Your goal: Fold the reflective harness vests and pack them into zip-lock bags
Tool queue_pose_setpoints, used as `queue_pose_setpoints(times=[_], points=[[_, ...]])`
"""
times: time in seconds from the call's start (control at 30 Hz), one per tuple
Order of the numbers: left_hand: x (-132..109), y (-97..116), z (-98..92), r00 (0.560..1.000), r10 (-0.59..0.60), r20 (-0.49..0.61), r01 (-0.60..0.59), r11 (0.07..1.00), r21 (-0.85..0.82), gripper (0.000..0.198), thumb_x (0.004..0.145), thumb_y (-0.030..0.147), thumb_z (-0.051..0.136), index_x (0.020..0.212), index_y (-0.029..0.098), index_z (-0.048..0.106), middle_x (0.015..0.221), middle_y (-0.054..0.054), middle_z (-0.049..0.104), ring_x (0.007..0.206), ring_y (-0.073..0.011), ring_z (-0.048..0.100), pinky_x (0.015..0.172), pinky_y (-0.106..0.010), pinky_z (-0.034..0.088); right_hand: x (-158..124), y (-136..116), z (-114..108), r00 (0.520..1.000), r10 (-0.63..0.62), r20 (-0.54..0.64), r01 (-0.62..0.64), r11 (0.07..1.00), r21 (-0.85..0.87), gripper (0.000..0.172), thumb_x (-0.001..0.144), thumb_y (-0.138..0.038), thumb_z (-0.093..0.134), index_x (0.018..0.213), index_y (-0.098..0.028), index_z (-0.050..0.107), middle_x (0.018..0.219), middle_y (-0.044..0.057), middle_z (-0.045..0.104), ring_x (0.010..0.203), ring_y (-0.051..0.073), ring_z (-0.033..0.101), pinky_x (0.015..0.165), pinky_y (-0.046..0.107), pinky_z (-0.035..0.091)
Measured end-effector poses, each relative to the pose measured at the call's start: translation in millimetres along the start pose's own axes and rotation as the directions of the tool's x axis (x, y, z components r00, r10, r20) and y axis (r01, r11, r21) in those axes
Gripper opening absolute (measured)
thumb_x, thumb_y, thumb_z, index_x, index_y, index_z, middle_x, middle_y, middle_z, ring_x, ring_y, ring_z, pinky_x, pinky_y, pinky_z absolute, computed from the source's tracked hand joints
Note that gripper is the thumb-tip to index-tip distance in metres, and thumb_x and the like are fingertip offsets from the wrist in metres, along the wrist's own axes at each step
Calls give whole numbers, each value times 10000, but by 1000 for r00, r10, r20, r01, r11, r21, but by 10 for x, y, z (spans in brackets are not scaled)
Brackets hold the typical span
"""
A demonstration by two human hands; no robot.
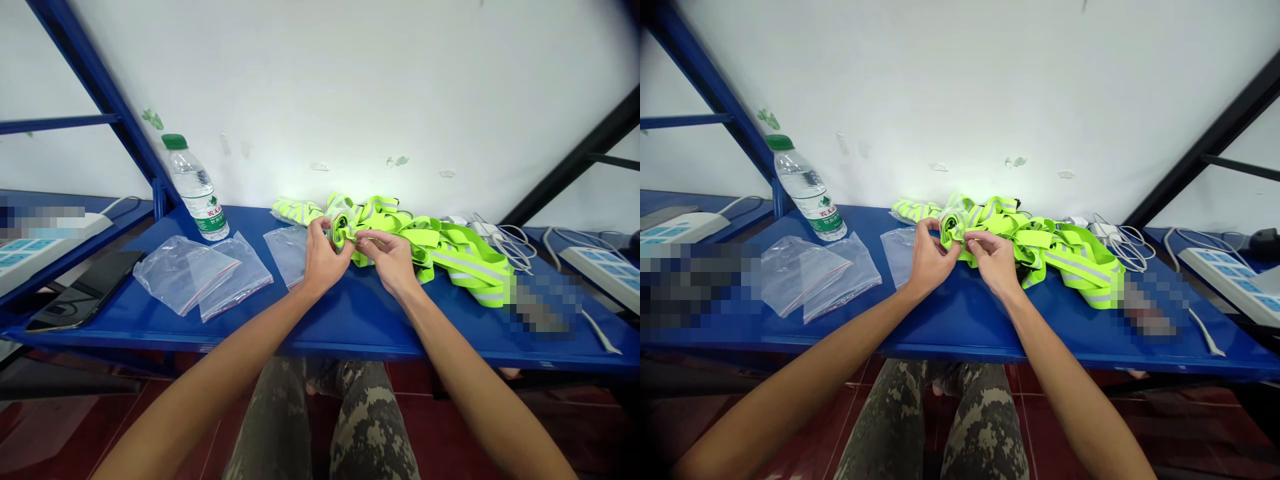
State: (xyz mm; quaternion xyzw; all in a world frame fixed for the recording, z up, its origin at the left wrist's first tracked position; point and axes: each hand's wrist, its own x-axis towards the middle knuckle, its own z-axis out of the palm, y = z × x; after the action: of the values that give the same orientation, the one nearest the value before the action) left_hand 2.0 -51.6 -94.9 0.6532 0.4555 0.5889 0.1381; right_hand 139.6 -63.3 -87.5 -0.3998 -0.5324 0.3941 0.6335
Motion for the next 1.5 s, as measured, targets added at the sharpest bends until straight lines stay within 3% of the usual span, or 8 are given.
queue_pose_setpoints(times=[0.13, 0.3, 0.4, 0.6, 0.77, 0.97, 1.23, 1.5], points=[[-4, -31, 10, 998, 63, 31, -64, 998, 28, 469, 802, 164, 626, 1213, 193, 402, 1169, -111, 532, 1105, -232, 564, 903, -364, 503, 0, 15, 14, 997, -64, -50, 58, 993, -106, 343, 619, -323, 829, 903, -183, 697, 882, 45, 703, 790, 178, 694, 781, 344, 578], [-25, -32, 24, 992, 118, 51, -122, 989, 79, 377, 828, 145, 596, 1167, 186, 435, 1136, -106, 536, 1060, -217, 565, 909, -356, 494, -12, 10, 33, 993, -27, -116, 15, 995, -102, 438, 562, -297, 850, 924, -172, 637, 882, 28, 659, 623, 118, 649, 603, 262, 534], [-15, -34, 18, 991, 128, 44, -134, 981, 142, 330, 827, 142, 599, 1109, 197, 436, 1091, -90, 536, 1033, -218, 555, 904, -360, 480, -35, -17, 61, 996, -20, -91, 11, 995, -95, 388, 566, -239, 816, 907, -162, 647, 798, 16, 661, 576, 107, 609, 561, 251, 507], [69, -77, -23, 1000, -1, -2, 2, 966, 257, 292, 804, 150, 620, 987, 222, 405, 1020, -63, 538, 954, -232, 563, 797, -364, 470, -95, -59, 134, 997, -75, -37, 69, 987, -148, 218, 599, -206, 736, 797, -180, 649, 724, -3, 638, 583, 105, 559, 593, 265, 514], [35, -76, -19, 987, 126, 99, -139, 980, 142, 282, 792, 195, 666, 877, 231, 399, 830, -1, 524, 789, -179, 545, 702, -308, 448, -81, -34, 129, 994, -55, -99, 43, 992, -114, 208, 634, -261, 747, 790, -185, 632, 713, 1, 644, 620, 124, 589, 593, 263, 528], [-19, -60, 18, 962, 155, 225, -159, 987, -1, 249, 786, 190, 637, 823, 233, 395, 733, 25, 474, 639, -135, 479, 604, -271, 409, -49, -44, 83, 989, 25, -148, -31, 999, -41, 276, 743, -434, 728, 762, -167, 662, 620, 8, 642, 528, 129, 584, 529, 274, 534], [12, -135, 70, 925, 262, 276, -302, 947, 112, 323, 748, 0, 497, 678, 237, 289, 655, 16, 422, 644, -162, 449, 608, -299, 345, -108, -38, 76, 995, -99, -15, 95, 982, -162, 260, 821, -451, 673, 807, -193, 651, 765, 38, 710, 682, 176, 686, 700, 333, 589], [60, -52, -54, 914, 185, 362, -323, 871, 371, 216, 810, 16, 467, 739, 220, 452, 768, -32, 544, 747, -199, 543, 606, -309, 342, -130, -53, 106, 994, -96, 47, 101, 987, -128, 303, 814, -507, 684, 826, -208, 635, 789, 45, 720, 740, 190, 712, 744, 351, 597]])
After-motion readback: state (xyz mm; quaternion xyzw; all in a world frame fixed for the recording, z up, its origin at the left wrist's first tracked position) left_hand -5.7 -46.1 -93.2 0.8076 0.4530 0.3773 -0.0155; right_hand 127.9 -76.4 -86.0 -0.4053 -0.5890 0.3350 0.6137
